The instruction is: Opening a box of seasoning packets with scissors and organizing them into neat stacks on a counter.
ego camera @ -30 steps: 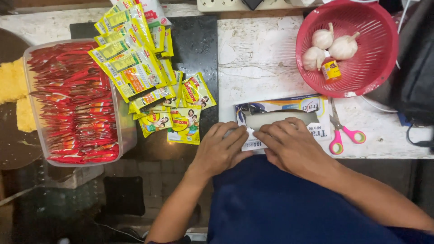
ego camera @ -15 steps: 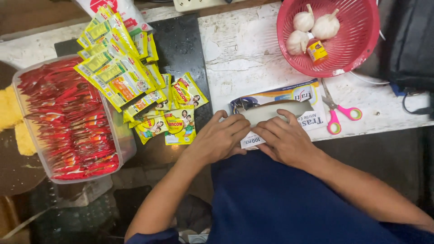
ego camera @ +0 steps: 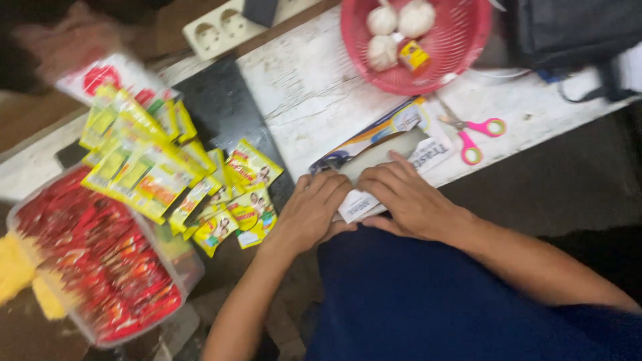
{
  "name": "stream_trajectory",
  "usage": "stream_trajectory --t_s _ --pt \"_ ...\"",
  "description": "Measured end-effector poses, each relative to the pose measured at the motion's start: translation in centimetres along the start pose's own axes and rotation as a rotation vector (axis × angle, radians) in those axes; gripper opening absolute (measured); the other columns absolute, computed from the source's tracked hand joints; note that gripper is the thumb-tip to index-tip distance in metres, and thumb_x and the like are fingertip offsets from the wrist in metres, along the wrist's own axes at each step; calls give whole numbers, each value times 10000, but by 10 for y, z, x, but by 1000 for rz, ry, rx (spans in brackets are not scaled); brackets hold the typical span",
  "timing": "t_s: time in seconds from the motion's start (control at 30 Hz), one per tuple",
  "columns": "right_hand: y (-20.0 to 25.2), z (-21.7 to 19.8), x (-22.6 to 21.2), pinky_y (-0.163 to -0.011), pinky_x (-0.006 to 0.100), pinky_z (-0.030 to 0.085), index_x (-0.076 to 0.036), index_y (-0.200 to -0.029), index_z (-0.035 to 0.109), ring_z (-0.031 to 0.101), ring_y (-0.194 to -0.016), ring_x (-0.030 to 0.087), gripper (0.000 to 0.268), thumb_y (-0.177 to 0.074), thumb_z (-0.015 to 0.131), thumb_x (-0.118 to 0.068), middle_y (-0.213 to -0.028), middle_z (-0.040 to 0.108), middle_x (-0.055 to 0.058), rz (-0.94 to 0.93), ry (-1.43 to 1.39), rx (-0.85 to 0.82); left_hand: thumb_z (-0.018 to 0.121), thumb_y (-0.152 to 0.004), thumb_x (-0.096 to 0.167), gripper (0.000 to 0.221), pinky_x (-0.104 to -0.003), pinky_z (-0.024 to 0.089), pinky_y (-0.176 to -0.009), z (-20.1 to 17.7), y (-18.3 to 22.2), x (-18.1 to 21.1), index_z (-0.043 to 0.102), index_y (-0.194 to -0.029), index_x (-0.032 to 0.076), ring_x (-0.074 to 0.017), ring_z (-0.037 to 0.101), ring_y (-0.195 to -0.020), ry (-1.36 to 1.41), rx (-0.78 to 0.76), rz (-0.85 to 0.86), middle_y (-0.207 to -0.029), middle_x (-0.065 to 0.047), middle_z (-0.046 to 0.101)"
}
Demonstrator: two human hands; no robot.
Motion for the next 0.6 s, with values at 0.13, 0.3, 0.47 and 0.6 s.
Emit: stream_trajectory --t_s 0.13,0.3,0.47,0.6 --pt "53 -65 70 -1032 445 445 -100 -1069 675 628 -1086 301 252 -833 659 -184 -1113 644 70 199 -90 237 759 -786 346 598 -429 384 -969 -20 -4 0 543 -1273 73 -287 430 -1345 -87 -66 49 -1325 -106 544" --pt "88 -73 126 -849 533 508 -53 -1344 602 590 -1034 444 501 -881 673 -232 -1271 547 205 558 427 -59 554 -785 -69 681 -453 400 -1051 -42 6 -21 465 -1426 141 -303 316 -1470 -154 -149 -10 -1598 -106 306" --pt "91 -71 128 -777 582 522 -81 -1363 584 593 -1095 431 527 -868 673 -239 -1308 537 223 617 363 -147 527 -798 -92 654 -457 486 -996 -67 5 -23 396 -1426 34 -391 407 -1368 -192 205 -345 -1457 -204 418" --pt "93 -73 143 -710 609 517 -87 -1378 556 636 -949 444 600 -830 719 -269 -1292 506 193 736 314 -207 724 -804 554 946 -524 371 -1116 -47 24 -12 341 -1358 -111 -473 421 -1297 65 576 -758 -1348 -312 444"
Point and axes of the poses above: each hand's wrist, its own y-axis away from the middle knuckle, its own z-axis out of the palm, x = y × z, the point moved 9 cm from there along -y, towards the middle knuckle
